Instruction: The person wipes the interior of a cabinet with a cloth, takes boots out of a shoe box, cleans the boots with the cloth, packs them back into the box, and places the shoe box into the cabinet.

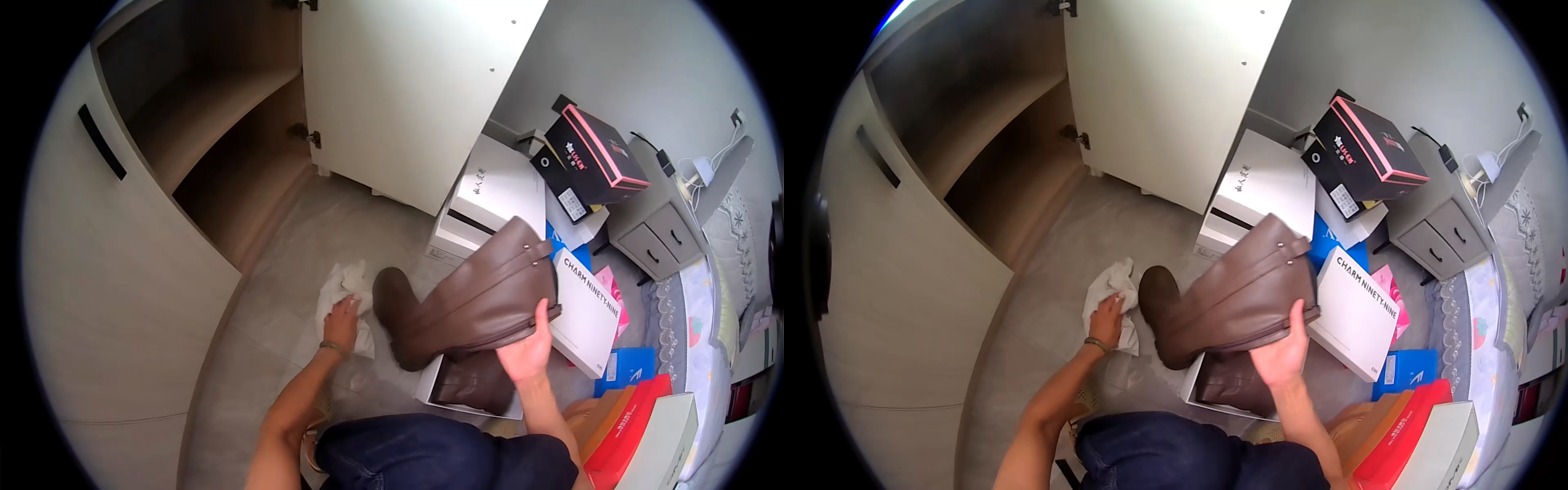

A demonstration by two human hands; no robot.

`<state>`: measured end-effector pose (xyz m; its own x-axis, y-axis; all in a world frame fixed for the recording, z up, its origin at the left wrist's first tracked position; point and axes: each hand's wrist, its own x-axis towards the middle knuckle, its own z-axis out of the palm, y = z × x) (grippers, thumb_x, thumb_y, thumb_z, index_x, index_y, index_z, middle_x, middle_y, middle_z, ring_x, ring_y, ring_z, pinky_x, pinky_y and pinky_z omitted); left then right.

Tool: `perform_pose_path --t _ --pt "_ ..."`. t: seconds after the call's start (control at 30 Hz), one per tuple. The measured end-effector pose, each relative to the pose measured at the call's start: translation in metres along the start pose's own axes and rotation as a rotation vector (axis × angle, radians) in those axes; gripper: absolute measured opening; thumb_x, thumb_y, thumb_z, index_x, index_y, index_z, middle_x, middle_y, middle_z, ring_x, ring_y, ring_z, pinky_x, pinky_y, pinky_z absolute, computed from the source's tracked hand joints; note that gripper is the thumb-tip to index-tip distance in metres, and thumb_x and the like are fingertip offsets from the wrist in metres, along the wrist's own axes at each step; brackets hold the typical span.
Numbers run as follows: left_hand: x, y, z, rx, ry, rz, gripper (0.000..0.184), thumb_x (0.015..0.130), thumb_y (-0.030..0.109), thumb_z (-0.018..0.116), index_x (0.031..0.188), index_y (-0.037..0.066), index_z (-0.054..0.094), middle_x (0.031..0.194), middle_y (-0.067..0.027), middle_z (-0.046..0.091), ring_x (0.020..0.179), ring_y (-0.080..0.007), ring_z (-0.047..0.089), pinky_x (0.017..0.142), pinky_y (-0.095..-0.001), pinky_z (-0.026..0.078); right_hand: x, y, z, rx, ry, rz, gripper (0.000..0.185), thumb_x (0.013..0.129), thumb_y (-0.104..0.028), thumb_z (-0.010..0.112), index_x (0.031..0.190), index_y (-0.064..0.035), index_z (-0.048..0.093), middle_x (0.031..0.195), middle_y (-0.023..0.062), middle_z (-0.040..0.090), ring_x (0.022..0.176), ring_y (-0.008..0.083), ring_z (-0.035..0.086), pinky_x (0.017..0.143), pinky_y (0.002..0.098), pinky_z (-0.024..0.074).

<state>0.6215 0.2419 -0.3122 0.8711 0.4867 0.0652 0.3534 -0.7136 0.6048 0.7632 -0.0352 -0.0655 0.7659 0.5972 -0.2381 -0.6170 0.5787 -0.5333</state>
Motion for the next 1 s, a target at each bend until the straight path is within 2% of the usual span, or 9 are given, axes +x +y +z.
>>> perform_pose_path --t 0.13,0.2,0.4,0.6,0.67,0.77,0.8,0.9,1.0 --pt "0.010 0.019 0.016 -0.363 0.289 -0.165 0.047 0.098 0.028 0.049 0.129 -0.007 0.049 0.129 -0.0285 0.052 0.119 -0.0404 0.049 0.105 -0.0480 0.035 0.001 -0.002 0.001 -0.005 0.020 0.026 0.061 0.100 -0.051 0.041 0.142 -0.0078 0.041 0.144 0.0096 0.047 0.132 0.0285 0.044 0.111 0.0492 0.0318" --pt "0.006 0.078 0.009 -0.345 0.331 0.259 0.046 0.099 0.030 0.046 0.122 -0.010 0.052 0.125 -0.0250 0.056 0.118 -0.0416 0.049 0.104 -0.0517 0.033 -0.001 0.003 0.004 -0.026 0.029 0.039 0.061 0.100 -0.052 0.041 0.142 -0.0080 0.041 0.143 0.0095 0.048 0.132 0.0282 0.044 0.111 0.0486 0.0321" --pt "0.047 0.079 -0.004 0.194 -0.351 0.122 0.034 0.099 0.028 0.044 0.118 0.006 0.061 0.132 -0.0196 0.052 0.121 -0.0369 0.050 0.099 -0.0544 0.037 -0.009 0.006 0.004 -0.105 0.017 0.065 0.061 0.100 -0.051 0.041 0.143 -0.0082 0.041 0.144 0.0090 0.047 0.132 0.0276 0.044 0.111 0.0485 0.0320" --pt "0.033 0.033 0.030 0.062 0.043 0.336 0.033 0.094 0.020 0.051 0.125 0.009 0.059 0.150 -0.0191 0.035 0.137 -0.0360 0.034 0.107 -0.0535 0.032 -0.003 0.010 -0.008 -0.025 0.043 0.055 0.061 0.099 -0.051 0.042 0.142 -0.0075 0.042 0.144 0.0092 0.047 0.132 0.0281 0.044 0.112 0.0485 0.0310" --pt "-0.008 0.072 0.040 -0.135 -0.011 0.218 0.053 0.093 0.026 0.054 0.137 -0.003 0.045 0.152 -0.0189 0.031 0.140 -0.0383 0.028 0.109 -0.0506 0.030 0.000 0.009 -0.017 0.069 0.111 0.091 0.061 0.099 -0.050 0.043 0.142 -0.0068 0.042 0.144 0.0096 0.047 0.132 0.0287 0.044 0.112 0.0489 0.0306" --pt "-0.058 0.112 0.018 0.033 -0.148 0.393 0.042 0.092 0.034 0.057 0.109 -0.003 0.065 0.153 -0.0142 0.032 0.144 -0.0357 0.019 0.094 -0.0548 0.040 0.001 0.005 -0.018 0.058 0.107 0.037 0.061 0.099 -0.050 0.043 0.141 -0.0065 0.043 0.144 0.0098 0.047 0.132 0.0291 0.044 0.112 0.0492 0.0307" --pt "-0.072 0.113 0.018 -0.031 -0.149 0.506 0.045 0.092 0.036 0.055 0.108 -0.005 0.065 0.150 -0.0154 0.036 0.132 -0.0346 0.042 0.087 -0.0554 0.042 0.001 0.003 -0.017 0.056 0.114 0.035 0.061 0.099 -0.050 0.043 0.141 -0.0065 0.043 0.144 0.0098 0.047 0.132 0.0291 0.044 0.112 0.0492 0.0307" --pt "-0.055 0.108 0.016 0.009 -0.545 0.248 0.051 0.090 0.035 0.056 0.113 -0.011 0.056 0.129 -0.0273 0.049 0.130 -0.0386 0.042 0.090 -0.0546 0.044 -0.001 0.002 -0.016 0.051 0.128 0.040 0.060 0.099 -0.050 0.043 0.141 -0.0066 0.043 0.144 0.0097 0.047 0.133 0.0290 0.043 0.112 0.0491 0.0306" --pt "0.003 0.074 0.020 0.153 -0.444 0.052 0.054 0.093 0.034 0.051 0.121 -0.013 0.050 0.123 -0.0295 0.052 0.112 -0.0344 0.054 0.088 -0.0471 0.045 -0.003 0.004 -0.020 0.067 0.136 0.065 0.060 0.099 -0.049 0.044 0.141 -0.0065 0.043 0.144 0.0098 0.046 0.133 0.0291 0.043 0.112 0.0488 0.0305"
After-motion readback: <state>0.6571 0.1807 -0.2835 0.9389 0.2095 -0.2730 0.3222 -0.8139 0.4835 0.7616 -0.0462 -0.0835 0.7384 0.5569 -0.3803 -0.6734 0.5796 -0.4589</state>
